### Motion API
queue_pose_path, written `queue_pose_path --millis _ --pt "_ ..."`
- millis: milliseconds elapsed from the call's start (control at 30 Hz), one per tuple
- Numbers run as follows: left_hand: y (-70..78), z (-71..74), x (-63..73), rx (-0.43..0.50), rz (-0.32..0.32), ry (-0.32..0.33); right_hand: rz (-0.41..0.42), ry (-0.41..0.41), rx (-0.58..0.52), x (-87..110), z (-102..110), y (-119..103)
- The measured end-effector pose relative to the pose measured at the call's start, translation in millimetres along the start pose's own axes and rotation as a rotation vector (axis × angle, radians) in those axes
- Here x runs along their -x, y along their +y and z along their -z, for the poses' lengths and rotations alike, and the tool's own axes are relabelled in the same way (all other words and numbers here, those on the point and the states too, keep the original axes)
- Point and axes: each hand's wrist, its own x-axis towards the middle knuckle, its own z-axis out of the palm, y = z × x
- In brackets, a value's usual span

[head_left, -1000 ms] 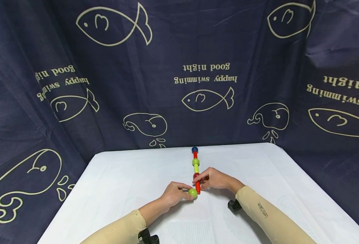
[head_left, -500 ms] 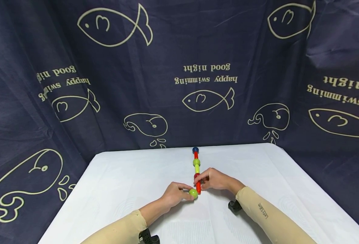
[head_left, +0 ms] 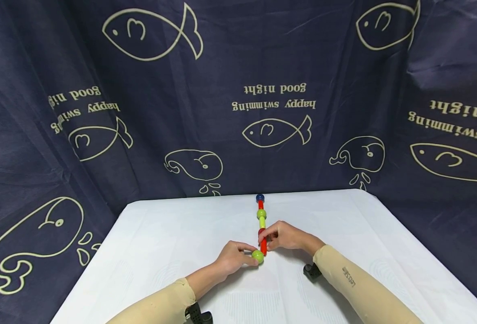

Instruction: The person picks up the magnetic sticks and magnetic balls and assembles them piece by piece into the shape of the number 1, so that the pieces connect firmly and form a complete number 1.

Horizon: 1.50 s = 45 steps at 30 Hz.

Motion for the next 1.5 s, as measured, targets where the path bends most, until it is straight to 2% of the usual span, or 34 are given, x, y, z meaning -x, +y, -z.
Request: queue_pose_path --millis 533,867,1067,1333,1500 --pt "6.7 -2.7 1.5 -0.028 0.011 0.019 0.012 0.009 -0.016 -2.3 1.5 0.2" --pt "5.5 -10.8 -1.8 -0.155 -0.013 0.045 0.028 0.005 -0.019 -0.8 1.6 3.3" --pt "7.9 -12.2 -0.6 -0.186 -0.024 0.049 0.023 0.000 -0.008 -2.0 2.4 2.9" --pt "9.8 -13.9 -0.3 -0.245 -0.031 0.062 0.012 -0.011 -0.055 -1.2 3.4 -1.0" --pt "10.5 -15.4 0.7 -0.266 -0.025 0.069 0.009 0.045 -0.055 -1.2 5.5 1.7"
